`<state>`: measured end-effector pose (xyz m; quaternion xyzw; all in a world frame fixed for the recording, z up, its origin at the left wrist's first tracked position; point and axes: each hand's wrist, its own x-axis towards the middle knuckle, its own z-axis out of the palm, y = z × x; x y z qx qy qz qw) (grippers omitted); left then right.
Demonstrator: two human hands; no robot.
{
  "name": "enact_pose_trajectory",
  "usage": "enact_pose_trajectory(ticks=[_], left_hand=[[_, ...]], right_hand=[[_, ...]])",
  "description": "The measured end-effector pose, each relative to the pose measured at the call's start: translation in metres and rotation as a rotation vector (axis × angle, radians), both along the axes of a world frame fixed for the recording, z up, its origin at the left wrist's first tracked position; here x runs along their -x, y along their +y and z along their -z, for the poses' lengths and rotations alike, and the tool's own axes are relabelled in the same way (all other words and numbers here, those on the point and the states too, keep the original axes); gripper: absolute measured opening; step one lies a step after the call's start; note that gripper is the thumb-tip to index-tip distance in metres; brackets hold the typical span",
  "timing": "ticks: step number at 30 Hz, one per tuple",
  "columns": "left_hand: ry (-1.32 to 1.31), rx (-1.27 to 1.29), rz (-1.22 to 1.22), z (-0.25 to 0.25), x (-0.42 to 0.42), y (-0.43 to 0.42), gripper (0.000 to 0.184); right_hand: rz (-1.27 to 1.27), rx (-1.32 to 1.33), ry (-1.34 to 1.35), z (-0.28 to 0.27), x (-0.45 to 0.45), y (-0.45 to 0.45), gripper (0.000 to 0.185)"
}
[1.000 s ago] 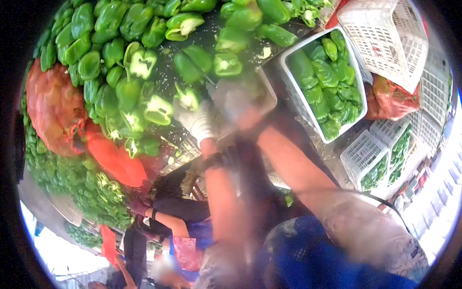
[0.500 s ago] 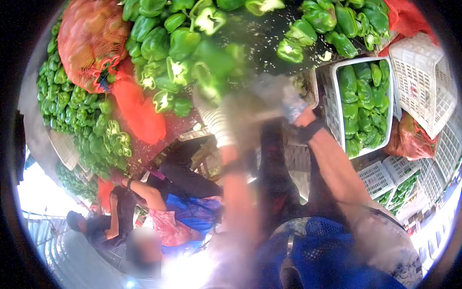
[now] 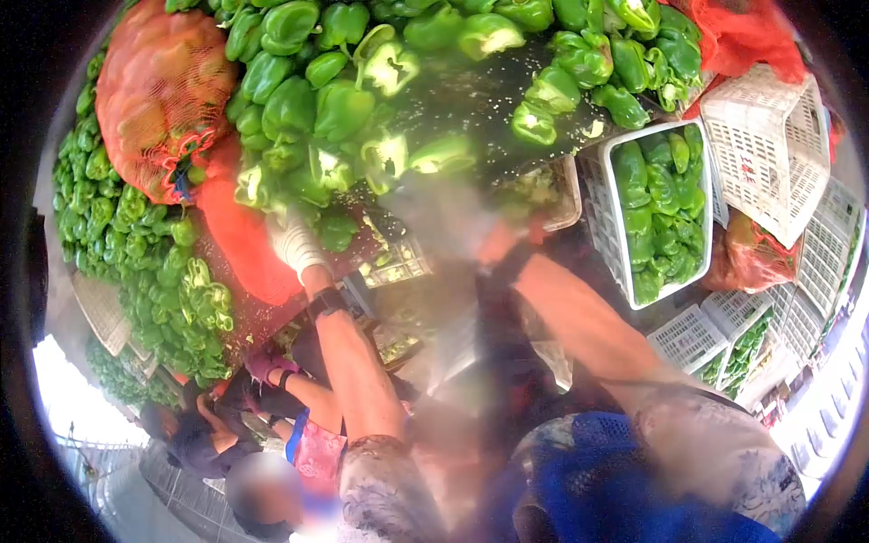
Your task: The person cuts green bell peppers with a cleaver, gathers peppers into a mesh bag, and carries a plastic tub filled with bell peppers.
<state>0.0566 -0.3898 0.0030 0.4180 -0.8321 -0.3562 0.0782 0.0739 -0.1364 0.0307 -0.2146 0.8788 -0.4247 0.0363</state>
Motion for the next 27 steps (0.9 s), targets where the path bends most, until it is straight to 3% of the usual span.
enact_pose_trajectory(ticks=[2, 3, 5, 6, 8, 9, 10, 12, 13, 16, 18, 20, 22, 23, 25, 27], left_hand=[[0.028, 0.325, 0.232, -0.018, 0.019, 0.019, 0.042], [0.109, 0.606, 0.445, -0.024, 0.030, 0.042, 0.035], [0.172, 0.375, 0.741, -0.033, 0.059, 0.083, 0.054], [0.077, 0.357, 0.784, -0.021, 0.077, 0.094, 0.066], [-0.227, 0.597, 0.761, -0.023, 0.099, 0.124, 0.070], [-0.380, 0.582, 0.774, -0.027, 0.114, 0.133, 0.070], [-0.537, 0.568, 0.785, -0.030, 0.124, 0.138, 0.070], [-0.256, 0.354, 0.710, -0.040, 0.121, 0.139, 0.065], [-0.136, 0.280, 0.712, -0.042, 0.116, 0.144, 0.066], [0.212, -0.145, 0.588, -0.047, 0.096, 0.181, 0.067], [0.169, -0.658, 0.321, -0.022, 0.081, 0.192, 0.059], [0.300, -0.881, 0.227, -0.012, 0.062, 0.206, 0.053], [0.409, -1.195, 0.070, 0.006, 0.048, 0.212, 0.048], [0.462, -1.369, -0.026, 0.013, 0.044, 0.212, 0.046], [0.416, -1.295, -0.033, 0.004, 0.036, 0.222, 0.046], [0.375, -1.152, -0.019, -0.002, 0.036, 0.230, 0.046]], right_hand=[[0.047, -0.240, -0.027, 0.007, -0.004, 0.021, 0.020], [0.059, -0.450, -0.102, 0.009, -0.006, 0.030, 0.022], [0.125, -0.561, -0.218, 0.006, -0.015, 0.052, 0.027], [0.179, -0.466, -0.245, -0.002, -0.013, 0.067, 0.028], [0.317, -0.317, -0.382, -0.004, -0.011, 0.083, 0.029], [0.395, -0.264, -0.505, -0.001, -0.013, 0.090, 0.029], [0.404, -0.240, -0.449, 0.008, -0.018, 0.096, 0.029], [0.419, -0.198, -0.335, 0.022, -0.026, 0.107, 0.030], [0.386, -0.229, -0.155, 0.030, -0.025, 0.108, 0.031], [0.339, -0.098, -0.351, 0.006, -0.020, 0.123, 0.025], [0.302, -0.131, -0.231, 0.010, -0.017, 0.134, 0.022], [0.236, -0.195, -0.206, 0.007, -0.010, 0.151, 0.020], [0.068, -0.379, 0.183, 0.007, -0.005, 0.172, 0.020], [0.071, -0.348, -0.027, 0.002, -0.007, 0.175, 0.020], [0.134, -0.285, -0.427, -0.031, 0.013, 0.171, 0.021], [0.116, -0.257, -0.388, -0.032, 0.015, 0.174, 0.020]])
